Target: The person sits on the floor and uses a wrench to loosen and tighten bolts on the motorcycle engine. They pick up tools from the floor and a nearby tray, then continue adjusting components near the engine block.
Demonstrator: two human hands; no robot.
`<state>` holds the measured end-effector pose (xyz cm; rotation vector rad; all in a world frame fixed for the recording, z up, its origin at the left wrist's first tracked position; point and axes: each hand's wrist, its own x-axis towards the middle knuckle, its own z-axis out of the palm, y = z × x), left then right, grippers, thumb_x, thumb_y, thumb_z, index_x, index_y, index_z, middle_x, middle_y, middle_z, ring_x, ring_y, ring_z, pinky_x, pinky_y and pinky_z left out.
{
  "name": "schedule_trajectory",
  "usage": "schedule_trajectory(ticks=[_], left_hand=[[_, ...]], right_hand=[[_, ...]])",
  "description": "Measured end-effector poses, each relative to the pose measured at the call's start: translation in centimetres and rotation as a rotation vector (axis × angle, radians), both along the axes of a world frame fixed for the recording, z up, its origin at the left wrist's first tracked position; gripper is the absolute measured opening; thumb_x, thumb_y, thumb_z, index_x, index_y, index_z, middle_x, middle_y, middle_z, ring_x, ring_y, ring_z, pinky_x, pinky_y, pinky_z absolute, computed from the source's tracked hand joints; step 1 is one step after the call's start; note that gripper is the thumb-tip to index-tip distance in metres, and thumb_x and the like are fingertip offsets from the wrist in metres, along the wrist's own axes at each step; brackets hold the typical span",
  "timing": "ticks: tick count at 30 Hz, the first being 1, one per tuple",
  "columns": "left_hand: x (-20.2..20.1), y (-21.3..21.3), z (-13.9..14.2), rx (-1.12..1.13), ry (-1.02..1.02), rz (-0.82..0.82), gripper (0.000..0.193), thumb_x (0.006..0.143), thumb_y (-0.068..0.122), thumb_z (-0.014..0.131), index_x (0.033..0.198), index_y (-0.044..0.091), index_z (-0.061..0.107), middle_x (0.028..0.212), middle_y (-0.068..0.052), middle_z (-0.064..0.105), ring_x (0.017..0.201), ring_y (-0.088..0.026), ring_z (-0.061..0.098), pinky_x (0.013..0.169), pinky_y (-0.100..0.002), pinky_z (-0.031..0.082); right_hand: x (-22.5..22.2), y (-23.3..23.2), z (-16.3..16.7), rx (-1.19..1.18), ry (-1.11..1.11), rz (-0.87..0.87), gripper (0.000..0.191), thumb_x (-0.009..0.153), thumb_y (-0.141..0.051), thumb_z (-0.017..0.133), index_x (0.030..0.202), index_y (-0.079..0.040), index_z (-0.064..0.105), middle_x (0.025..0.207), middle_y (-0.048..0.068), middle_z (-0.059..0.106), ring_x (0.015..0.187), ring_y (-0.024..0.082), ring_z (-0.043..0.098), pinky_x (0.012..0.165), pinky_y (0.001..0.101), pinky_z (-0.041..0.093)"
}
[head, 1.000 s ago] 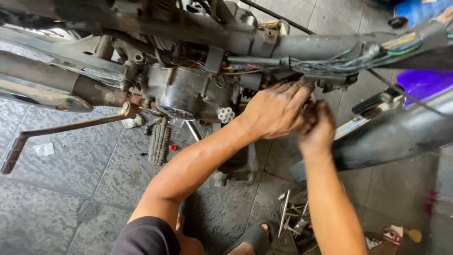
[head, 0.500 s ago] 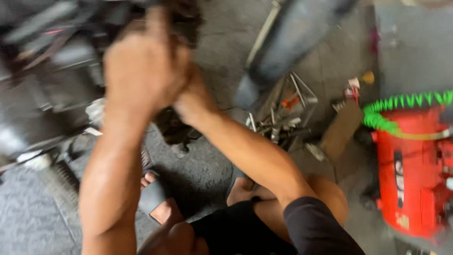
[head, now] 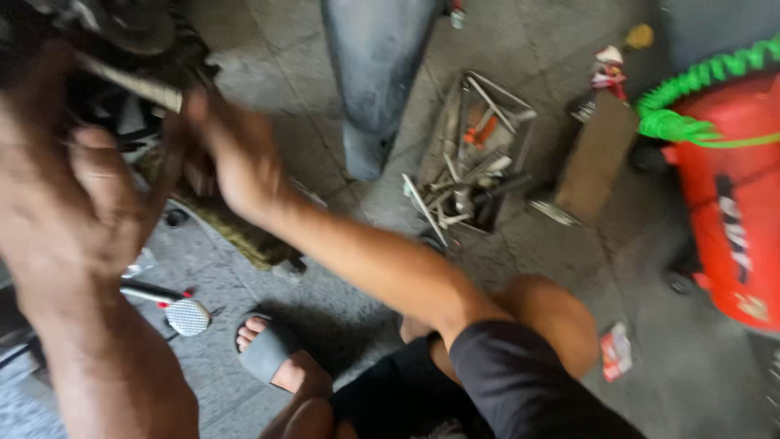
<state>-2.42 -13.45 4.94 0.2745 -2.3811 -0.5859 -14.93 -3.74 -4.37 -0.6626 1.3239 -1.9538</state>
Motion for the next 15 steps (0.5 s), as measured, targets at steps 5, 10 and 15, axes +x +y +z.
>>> schedule_trajectory(ticks=[5, 10, 15], left_hand=[[1.2, -0.1, -0.4, 0.069, -0.120, 0.086, 0.049, 0.125, 0.032, 0.020, 0.154, 0.001, 0.042, 0.136, -0.021, 0.064, 0.110, -0.030, 0.071, 0.092, -0.033, 0.060], [1.8, -0.1, -2.2, 0.094, -0.160, 0.100, 0.050, 0.126, 0.030, 0.021, 0.149, -0.004, 0.050, 0.118, -0.018, 0.064, 0.099, -0.025, 0.067, 0.084, -0.030, 0.056], [2.7, -0.4, -4.2, 0.336, -0.273, 0.246, 0.047, 0.123, 0.026, 0.025, 0.124, -0.008, 0.057, 0.094, -0.014, 0.062, 0.075, -0.020, 0.057, 0.066, -0.028, 0.046]], right_hand=[[7.5, -0.6, -2.8, 0.181, 0.383, 0.092, 0.020, 0.105, -0.014, 0.059, 0.119, -0.001, 0.064, 0.094, 0.019, 0.075, 0.086, 0.027, 0.076, 0.082, 0.0391, 0.061], [7.7, -1.0, -0.4, 0.324, 0.305, 0.158, 0.033, 0.102, -0.019, 0.057, 0.128, 0.000, 0.064, 0.098, 0.023, 0.076, 0.090, 0.033, 0.076, 0.082, 0.0410, 0.063], [7.6, -0.8, 0.1, 0.299, -0.012, 0.130, 0.033, 0.113, -0.026, 0.047, 0.122, -0.002, 0.066, 0.071, 0.012, 0.067, 0.060, 0.019, 0.066, 0.055, 0.0353, 0.055]])
